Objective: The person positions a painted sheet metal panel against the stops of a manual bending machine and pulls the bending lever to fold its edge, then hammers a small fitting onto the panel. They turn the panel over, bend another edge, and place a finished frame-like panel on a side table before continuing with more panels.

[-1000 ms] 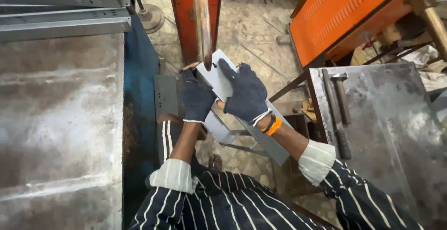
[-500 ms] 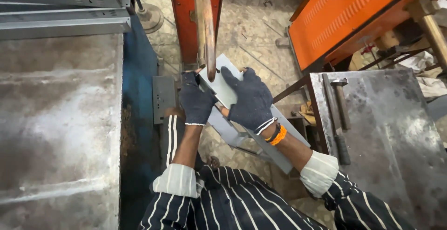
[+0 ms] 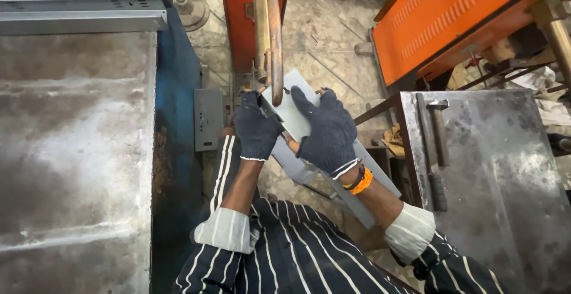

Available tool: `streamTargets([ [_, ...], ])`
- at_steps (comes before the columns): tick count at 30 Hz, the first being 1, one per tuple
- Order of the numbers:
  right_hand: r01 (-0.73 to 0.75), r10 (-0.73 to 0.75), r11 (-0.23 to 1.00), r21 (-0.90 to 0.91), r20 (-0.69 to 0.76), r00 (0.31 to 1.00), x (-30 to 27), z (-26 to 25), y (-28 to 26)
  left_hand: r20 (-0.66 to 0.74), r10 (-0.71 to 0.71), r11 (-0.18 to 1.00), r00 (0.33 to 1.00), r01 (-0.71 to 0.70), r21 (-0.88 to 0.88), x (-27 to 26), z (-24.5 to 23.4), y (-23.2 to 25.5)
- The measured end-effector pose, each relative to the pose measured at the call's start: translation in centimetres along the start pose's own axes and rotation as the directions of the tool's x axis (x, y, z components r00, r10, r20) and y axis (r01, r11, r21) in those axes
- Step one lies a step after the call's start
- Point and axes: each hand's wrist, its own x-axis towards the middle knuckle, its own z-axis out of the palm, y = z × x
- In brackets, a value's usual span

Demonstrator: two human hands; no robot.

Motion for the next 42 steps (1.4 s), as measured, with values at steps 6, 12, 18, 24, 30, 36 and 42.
streamTargets([
  [6,0.073,-0.071,0.997,0.018,-0.096,0.993,-0.6,0.9,0.5,0.030,-0.032,0.993,0.999,0.035,-0.110,0.0,-0.7,1.0],
  [12,0.020,-0.020,0.999,0.026,-0.013,1.000,-0.1,0.0,-0.3,0.043,-0.094,0.955,0.995,0.102,-0.278,-0.5,-1.1,1.5],
  [18,0.101,-0.096,0.994,0.042,-0.090,0.991,-0.3,0.6,0.2,-0.035,-0.043,0.972,0.998,0.034,-0.231,-1.2,0.2,0.5],
  [24,0.121,-0.117,0.992,0.029,-0.116,0.986,-0.4,0.5,0.2,0.023,-0.156,0.981,0.987,0.158,-0.112,-0.1,-0.7,2.0],
  [30,0.052,-0.049,0.998,0.032,-0.079,0.996,-0.5,0.6,0.1,-0.010,-0.073,0.992,0.997,0.071,-0.109,-0.5,-0.2,1.0],
  [36,0.058,-0.055,0.998,0.032,-0.105,0.993,-0.4,0.6,0.1,-0.029,-0.017,0.996,0.999,0.015,-0.083,0.2,-0.7,1.7],
  [42,0.045,-0.040,0.998,0.046,-0.100,0.994,-0.5,0.8,0.2,-0.018,0.001,0.999,1.000,-0.002,-0.041,0.4,-0.7,1.6],
])
